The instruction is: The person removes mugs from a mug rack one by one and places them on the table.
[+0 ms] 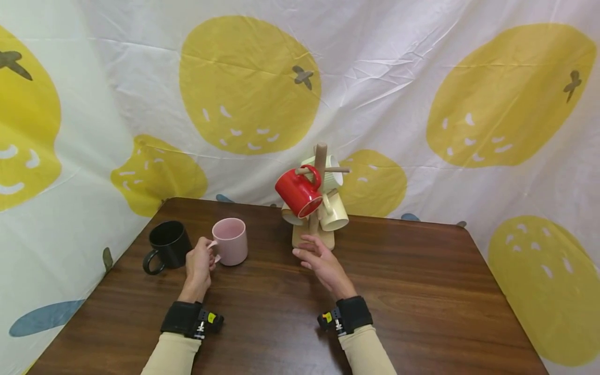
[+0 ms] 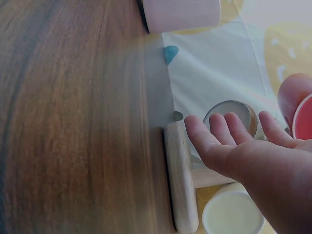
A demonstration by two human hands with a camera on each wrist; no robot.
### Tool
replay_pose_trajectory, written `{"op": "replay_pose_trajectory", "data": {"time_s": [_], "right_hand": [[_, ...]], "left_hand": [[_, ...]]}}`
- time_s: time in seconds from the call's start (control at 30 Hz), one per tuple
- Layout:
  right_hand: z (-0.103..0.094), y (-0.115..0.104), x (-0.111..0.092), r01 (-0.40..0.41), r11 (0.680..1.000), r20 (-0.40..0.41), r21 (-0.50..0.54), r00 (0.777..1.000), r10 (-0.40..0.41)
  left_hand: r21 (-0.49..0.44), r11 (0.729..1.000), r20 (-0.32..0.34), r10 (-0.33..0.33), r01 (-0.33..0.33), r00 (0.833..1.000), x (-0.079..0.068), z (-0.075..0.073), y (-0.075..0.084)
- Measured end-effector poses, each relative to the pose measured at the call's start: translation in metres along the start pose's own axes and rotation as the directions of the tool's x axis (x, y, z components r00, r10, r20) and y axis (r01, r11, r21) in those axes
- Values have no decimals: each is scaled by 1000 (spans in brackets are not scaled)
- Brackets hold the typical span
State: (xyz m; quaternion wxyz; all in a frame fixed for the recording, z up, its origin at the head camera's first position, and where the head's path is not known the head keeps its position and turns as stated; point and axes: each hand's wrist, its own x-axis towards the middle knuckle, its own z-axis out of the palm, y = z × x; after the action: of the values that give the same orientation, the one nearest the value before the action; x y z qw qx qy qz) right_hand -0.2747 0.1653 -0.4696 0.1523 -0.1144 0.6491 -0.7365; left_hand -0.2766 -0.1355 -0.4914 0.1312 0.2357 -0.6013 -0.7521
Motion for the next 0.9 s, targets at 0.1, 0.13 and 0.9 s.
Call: {"op": "replay_pose_trajectory", "data": {"time_s": [0.1, 0.13, 0.9], "right_hand": [[0, 0, 0, -5, 1000, 1, 1, 1000, 5], [0, 0, 1, -8, 1000, -1, -3, 1000, 8], [-1, 2, -1, 13, 1000, -4, 11, 1000, -13]], "left_hand": [[11, 1000, -4, 0, 1, 1000, -1, -1, 1], [15, 1000, -3, 1, -1, 1000, -1, -1, 1], [70, 997, -68, 26, -21, 997, -3, 0, 0]]}}
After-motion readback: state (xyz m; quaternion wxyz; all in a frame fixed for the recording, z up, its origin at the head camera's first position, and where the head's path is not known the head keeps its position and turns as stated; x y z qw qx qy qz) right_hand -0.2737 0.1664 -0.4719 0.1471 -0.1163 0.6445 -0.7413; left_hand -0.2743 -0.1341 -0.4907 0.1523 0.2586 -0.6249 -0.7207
